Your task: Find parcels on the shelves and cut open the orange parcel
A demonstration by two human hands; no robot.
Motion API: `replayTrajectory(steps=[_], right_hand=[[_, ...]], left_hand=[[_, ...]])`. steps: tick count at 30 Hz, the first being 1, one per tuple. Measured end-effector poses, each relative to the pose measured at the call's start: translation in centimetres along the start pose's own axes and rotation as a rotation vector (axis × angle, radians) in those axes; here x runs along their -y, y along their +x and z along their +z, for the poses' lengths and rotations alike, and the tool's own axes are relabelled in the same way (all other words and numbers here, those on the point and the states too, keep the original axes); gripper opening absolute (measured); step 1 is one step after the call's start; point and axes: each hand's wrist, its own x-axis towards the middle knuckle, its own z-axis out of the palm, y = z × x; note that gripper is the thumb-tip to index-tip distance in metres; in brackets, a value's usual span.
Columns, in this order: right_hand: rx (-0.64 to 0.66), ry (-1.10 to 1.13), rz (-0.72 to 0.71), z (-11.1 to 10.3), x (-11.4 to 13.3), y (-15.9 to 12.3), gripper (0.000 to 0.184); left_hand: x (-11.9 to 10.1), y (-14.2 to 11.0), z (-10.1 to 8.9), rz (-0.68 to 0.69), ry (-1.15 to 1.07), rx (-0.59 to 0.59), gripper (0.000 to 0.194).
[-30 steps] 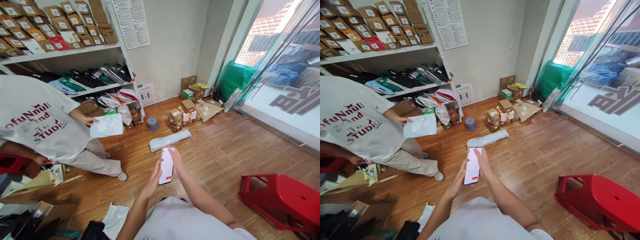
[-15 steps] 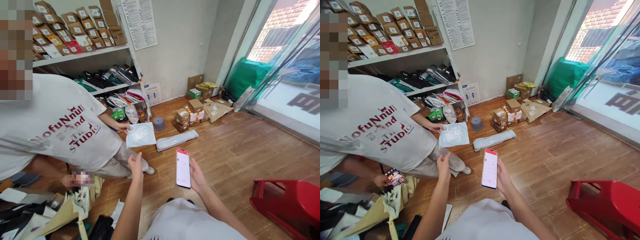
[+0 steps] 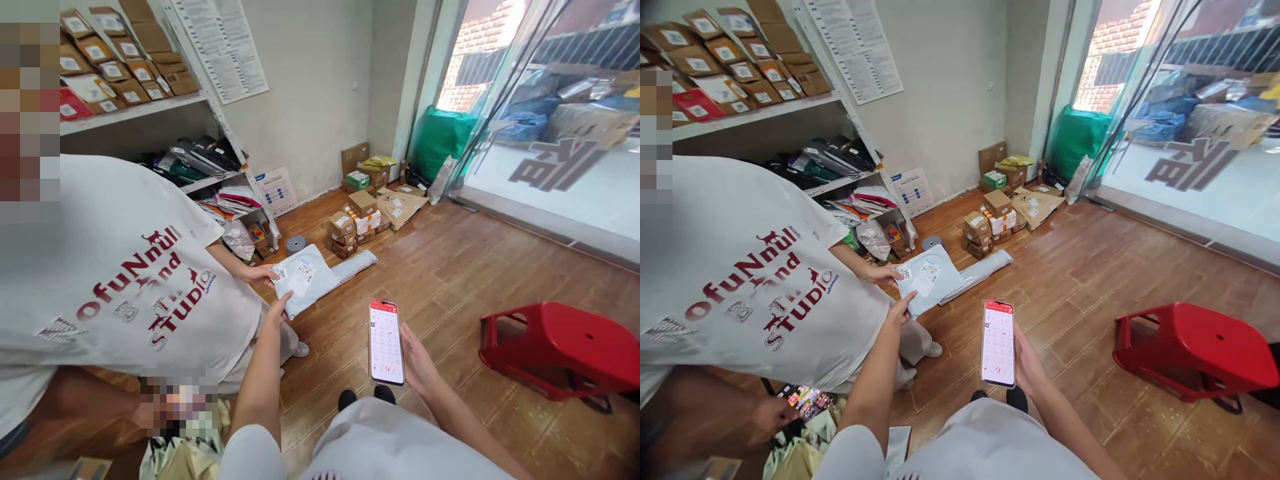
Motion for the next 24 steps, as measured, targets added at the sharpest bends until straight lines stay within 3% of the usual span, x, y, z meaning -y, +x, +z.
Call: replayTrajectory(steps=[3,6,10,15,24], right_hand=[[-0.044,0.003,-0.014,-1.9,0.2,-0.6,0.042],[-0.065,0.008,-0.032,-3.2,0.6,-0.8,0.041],[-0.072,0.035,-0.051,-2.9,1.2,-0.9,0.039],[-0.049,0.056,-0.074,-1.2,1.5,-0.7,0.037],[-0.030,-0.011,-0.081,0.4,0.9,-0.9,0.039]], left_hand=[[3.4,-0.9,2.6,-0.051,-0.117,0.106,0.037],[7.3,-3.5,5.8,-0.054,-0.249,0.204,0.043],[10.3,-7.4,9.3,-0.086,-0.405,0.274,0.060],[9.8,-9.2,10.8,-0.193,-0.526,0.324,0.062],[8.8,-9.6,10.1,-0.239,-0.601,0.296,0.063]])
